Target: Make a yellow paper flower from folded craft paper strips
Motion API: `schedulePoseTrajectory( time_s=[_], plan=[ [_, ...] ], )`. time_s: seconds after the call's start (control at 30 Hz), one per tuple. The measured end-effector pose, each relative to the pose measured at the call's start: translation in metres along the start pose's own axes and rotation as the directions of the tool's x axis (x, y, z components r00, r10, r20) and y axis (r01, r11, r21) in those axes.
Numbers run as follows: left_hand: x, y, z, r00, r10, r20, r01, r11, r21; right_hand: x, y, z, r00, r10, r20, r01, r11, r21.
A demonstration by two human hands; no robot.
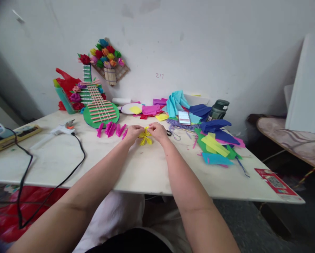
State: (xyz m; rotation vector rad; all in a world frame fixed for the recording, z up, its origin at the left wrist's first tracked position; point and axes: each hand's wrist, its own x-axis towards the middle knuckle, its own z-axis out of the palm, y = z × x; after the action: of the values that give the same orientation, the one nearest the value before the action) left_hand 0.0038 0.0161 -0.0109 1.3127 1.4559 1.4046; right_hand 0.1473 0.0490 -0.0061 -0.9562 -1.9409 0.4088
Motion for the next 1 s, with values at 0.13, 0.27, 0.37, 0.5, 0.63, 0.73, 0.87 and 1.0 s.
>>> schedulePoseTrajectory(
  time_s=[0.13,0.27,0.37,0.5,0.63,0.73,0.87,1.0],
  plan=[
    [-0.004,0.007,0.001,0.998,-0.051,-0.041,0.050,0.998,-0.031,0.000,-0.003,-0.001,1.000,0.014,0.008,-0.014,0.999,0.045],
    [-0.006,0.008,0.002,0.996,-0.069,-0.054,0.066,0.996,-0.060,-0.001,-0.004,-0.001,1.000,-0.009,-0.003,0.009,1.000,0.023],
    [-0.005,0.006,0.002,0.996,-0.075,-0.040,0.072,0.996,-0.059,-0.001,-0.004,0.000,0.998,-0.056,-0.007,0.056,0.998,-0.031],
    [-0.004,0.003,0.000,0.998,-0.058,-0.036,0.057,0.998,-0.028,-0.003,-0.007,0.000,0.996,-0.084,0.010,0.085,0.991,-0.103],
    [-0.002,0.000,-0.001,0.998,-0.027,-0.053,0.028,1.000,0.001,-0.006,-0.013,-0.001,0.994,-0.109,0.030,0.112,0.980,-0.167],
    [-0.002,-0.002,0.000,0.997,0.008,-0.073,-0.004,0.999,0.054,-0.008,-0.018,0.000,0.993,-0.110,0.042,0.117,0.969,-0.216],
    [-0.004,-0.001,0.003,0.993,0.066,-0.096,-0.050,0.985,0.163,-0.010,-0.019,0.002,0.995,-0.099,0.023,0.101,0.951,-0.290],
    [-0.009,0.003,0.005,0.985,0.135,-0.110,-0.107,0.968,0.229,-0.010,-0.018,0.007,0.994,-0.109,-0.027,0.093,0.936,-0.339]
  ],
)
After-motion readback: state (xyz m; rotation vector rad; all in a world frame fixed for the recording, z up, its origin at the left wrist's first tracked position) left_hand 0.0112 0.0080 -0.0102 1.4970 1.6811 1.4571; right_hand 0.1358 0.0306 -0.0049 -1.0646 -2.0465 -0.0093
